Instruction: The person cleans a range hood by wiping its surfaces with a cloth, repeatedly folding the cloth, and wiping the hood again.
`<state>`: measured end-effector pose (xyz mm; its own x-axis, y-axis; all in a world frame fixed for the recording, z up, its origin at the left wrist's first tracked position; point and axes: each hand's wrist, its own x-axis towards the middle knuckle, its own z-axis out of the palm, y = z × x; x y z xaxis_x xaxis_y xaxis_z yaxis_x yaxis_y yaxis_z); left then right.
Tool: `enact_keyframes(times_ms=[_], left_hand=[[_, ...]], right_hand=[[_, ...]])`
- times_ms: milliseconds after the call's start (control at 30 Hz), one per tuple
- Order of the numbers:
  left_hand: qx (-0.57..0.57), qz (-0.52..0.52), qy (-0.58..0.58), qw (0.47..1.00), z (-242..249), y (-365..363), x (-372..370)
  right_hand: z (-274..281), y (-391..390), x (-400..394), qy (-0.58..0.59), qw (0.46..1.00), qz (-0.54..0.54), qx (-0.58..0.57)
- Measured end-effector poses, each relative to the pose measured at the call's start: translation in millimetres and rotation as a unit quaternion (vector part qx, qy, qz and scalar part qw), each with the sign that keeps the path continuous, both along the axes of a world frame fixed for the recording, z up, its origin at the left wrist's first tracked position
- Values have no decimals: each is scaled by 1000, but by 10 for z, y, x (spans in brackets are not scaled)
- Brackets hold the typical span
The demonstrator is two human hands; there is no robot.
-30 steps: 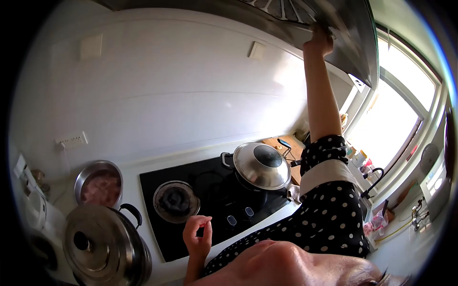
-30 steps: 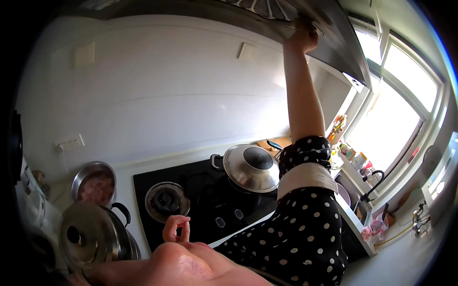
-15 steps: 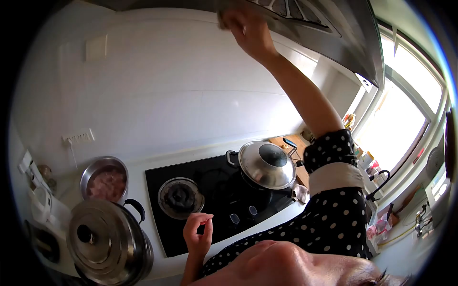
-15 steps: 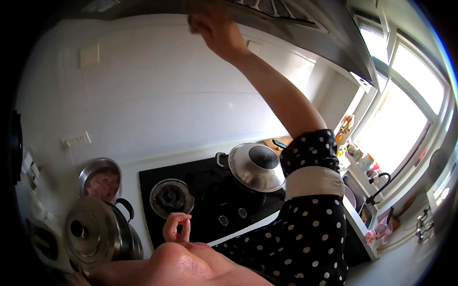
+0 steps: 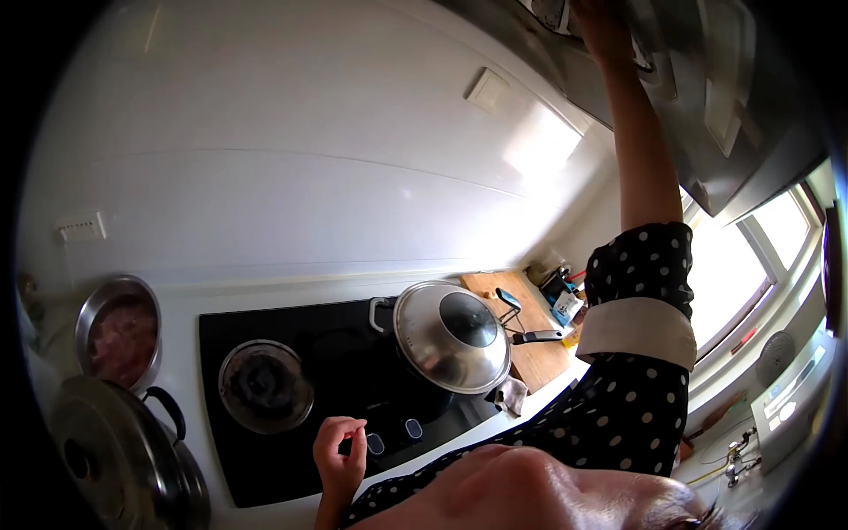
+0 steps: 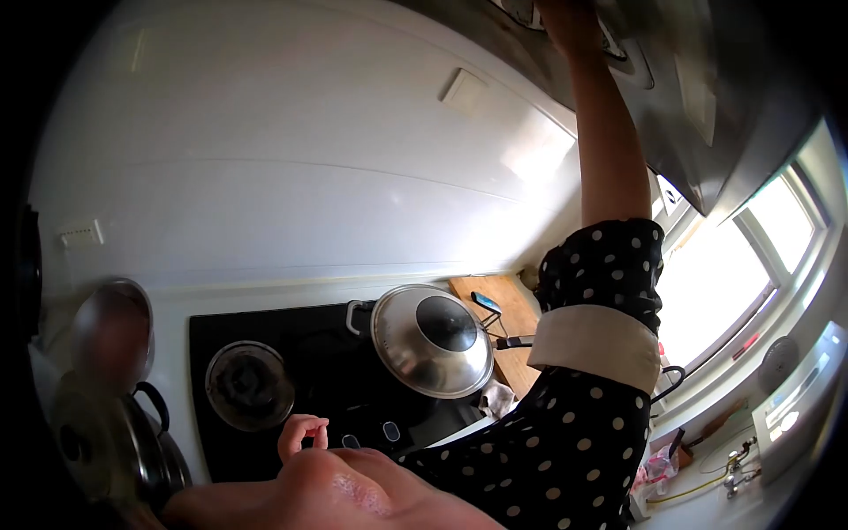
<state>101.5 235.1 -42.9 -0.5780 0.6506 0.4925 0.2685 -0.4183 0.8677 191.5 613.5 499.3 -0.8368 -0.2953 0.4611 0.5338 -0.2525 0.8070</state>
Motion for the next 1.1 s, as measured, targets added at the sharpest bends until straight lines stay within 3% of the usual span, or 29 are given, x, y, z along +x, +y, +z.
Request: enact_keyframes(times_ms=[133, 167, 267, 333, 400, 467, 500, 567, 600, 700, 800, 900, 1000, 1033, 1100], left_hand=[[-19, 15, -1, 1000, 11, 78, 38], [-26, 26, 2, 999, 18, 72, 21], [-69, 35, 10, 997, -8, 50, -106], [-72, 44, 14, 996, -20, 68, -172], [-73, 45, 3, 996, -24, 84, -219], [-57, 51, -6, 997, -31, 84, -254], [-61, 50, 2, 997, -39, 53, -281], [-64, 59, 13, 996, -68, 21, -285], [-72, 62, 9, 995, -107, 20, -287], [-106, 56, 11, 993, -177, -32, -358], [-100, 66, 16, 993, -226, 14, -415], [-99, 67, -7, 993, -296, 107, -461], [-108, 59, -17, 992, -313, 180, -482], [-111, 56, -17, 992, -312, 208, -497], [-100, 53, -4, 994, -303, 271, -509]], right_hand=[[-53, 742, 415, -63, 996, -61, 26], [7, 834, 396, -28, 997, -77, 12], [114, 473, 226, 24, 998, -56, -23], [217, -11, -65, -11, 999, 29, -18], [234, 305, 58, -10, 1000, -8, -20], [401, 1222, 424, -51, 996, -64, -31], [361, 1227, 465, -77, 993, -66, -56], [432, 1258, 400, 100, 965, -35, -241], [312, 972, 242, 185, 925, -19, -332], [41, -69, -197, 61, 994, -31, -83], [223, 1177, 176, 58, 990, 26, -128], [9, 1056, 122, 90, 983, 68, -142], [74, 243, -129, 32, 999, 24, -25], [26, 76, -198, 54, 998, 26, -37], [-103, 534, 33, 36, 995, -92, 16]])
